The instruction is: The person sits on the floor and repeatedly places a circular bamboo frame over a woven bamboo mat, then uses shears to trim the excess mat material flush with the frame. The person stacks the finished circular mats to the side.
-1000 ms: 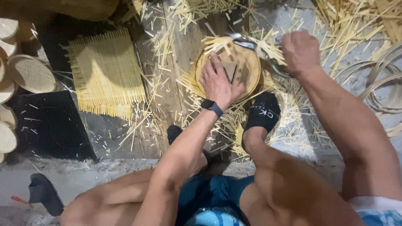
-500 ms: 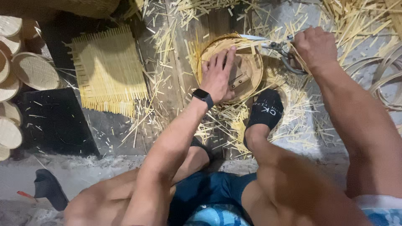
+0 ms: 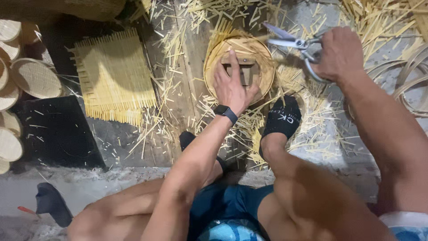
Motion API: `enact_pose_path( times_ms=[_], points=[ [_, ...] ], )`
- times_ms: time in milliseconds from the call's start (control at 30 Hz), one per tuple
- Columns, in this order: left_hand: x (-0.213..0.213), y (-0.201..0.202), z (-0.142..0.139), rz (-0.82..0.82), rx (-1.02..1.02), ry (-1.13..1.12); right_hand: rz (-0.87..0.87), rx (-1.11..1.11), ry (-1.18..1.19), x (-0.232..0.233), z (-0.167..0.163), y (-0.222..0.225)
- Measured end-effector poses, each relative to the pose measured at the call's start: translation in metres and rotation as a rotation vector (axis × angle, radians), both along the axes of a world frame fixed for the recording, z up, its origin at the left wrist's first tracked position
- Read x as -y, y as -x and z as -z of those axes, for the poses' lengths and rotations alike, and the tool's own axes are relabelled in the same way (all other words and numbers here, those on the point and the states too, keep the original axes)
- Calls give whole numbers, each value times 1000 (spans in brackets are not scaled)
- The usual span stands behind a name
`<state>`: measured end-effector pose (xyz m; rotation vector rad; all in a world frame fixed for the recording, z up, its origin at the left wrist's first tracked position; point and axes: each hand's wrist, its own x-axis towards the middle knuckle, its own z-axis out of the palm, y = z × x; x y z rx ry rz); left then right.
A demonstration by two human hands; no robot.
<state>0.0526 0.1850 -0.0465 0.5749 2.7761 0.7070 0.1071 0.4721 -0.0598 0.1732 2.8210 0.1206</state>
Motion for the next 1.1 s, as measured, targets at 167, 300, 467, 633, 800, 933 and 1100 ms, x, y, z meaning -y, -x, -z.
enact_pose_path(
  times_ms=[167,300,467,633,800,933,1100],
  points=[
    [12,11,-3,200,24,82,42,168,17,24,18,12],
    [12,15,-5,176,56,93,47,175,92,19,15,8],
    [9,16,2,123,-21,-49,-18,42,-21,22,13,15],
    [18,25,7,244,45,-18,119,174,155,27,21,21],
    [19,28,7,290,36,-40,-36,-94,36,19,18,11],
    [16,25,9,252,31,-64,-67,82,-61,30,15,10],
    [17,22,12,239,42,-58,116,101,166,35,20,0]
  ],
)
